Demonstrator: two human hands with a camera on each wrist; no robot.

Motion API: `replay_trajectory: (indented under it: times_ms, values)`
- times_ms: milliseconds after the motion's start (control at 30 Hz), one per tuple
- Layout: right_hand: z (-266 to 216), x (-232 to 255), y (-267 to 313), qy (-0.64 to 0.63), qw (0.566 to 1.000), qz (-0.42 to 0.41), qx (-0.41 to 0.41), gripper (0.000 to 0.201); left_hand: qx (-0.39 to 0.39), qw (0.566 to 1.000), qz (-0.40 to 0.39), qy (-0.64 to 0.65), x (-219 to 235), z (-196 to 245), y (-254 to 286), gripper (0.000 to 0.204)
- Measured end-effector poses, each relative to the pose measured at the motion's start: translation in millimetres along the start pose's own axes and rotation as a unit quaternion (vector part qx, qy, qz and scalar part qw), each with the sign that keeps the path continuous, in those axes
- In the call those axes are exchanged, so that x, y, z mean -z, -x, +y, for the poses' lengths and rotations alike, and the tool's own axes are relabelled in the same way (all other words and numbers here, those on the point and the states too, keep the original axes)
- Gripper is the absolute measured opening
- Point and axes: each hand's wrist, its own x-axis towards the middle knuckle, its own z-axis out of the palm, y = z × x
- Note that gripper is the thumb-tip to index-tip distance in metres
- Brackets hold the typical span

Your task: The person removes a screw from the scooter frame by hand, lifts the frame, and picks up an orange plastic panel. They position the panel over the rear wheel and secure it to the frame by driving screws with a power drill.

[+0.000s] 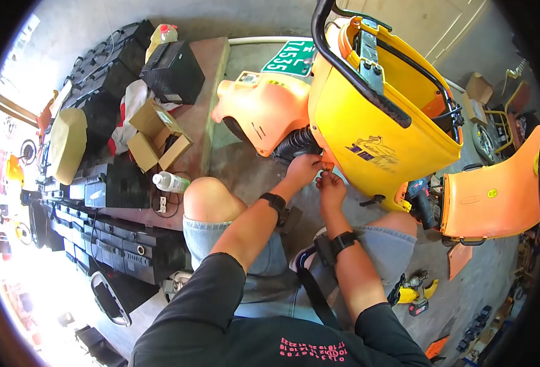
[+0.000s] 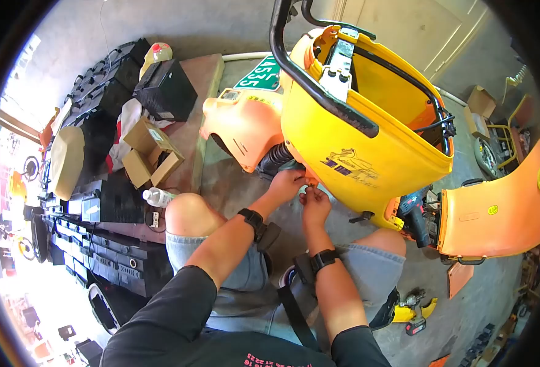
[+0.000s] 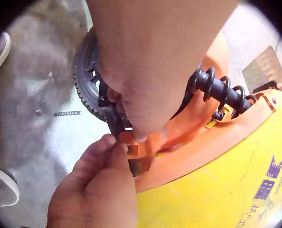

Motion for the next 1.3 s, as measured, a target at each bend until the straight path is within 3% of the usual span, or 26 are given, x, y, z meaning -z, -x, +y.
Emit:
replay_trajectory:
  times_ms: [433,733,1000,1300]
  values:
    - [-5,3,6,-0.005,1.000,-0.019,-0.015,0.014,0.051,0.997,0.025,-0.059,0,2,-3,0.024]
    - [2,5,-3,-0.006,0.999,-0.046,-0.021,0.010,0.036,0.996,0.053,-0.055,-4,-9,-4,0.029]
    - [-7,6,13,0.003,0.998,-0.056,-0.040,0.014,0.090,0.993,0.035,-0.060,1,-5,-4,0.029]
    - [-4,2,12,-0.026,0.995,-0.092,-0.022,0.020,0.067,0.996,0.035,-0.046,1,-7,-1,0.030]
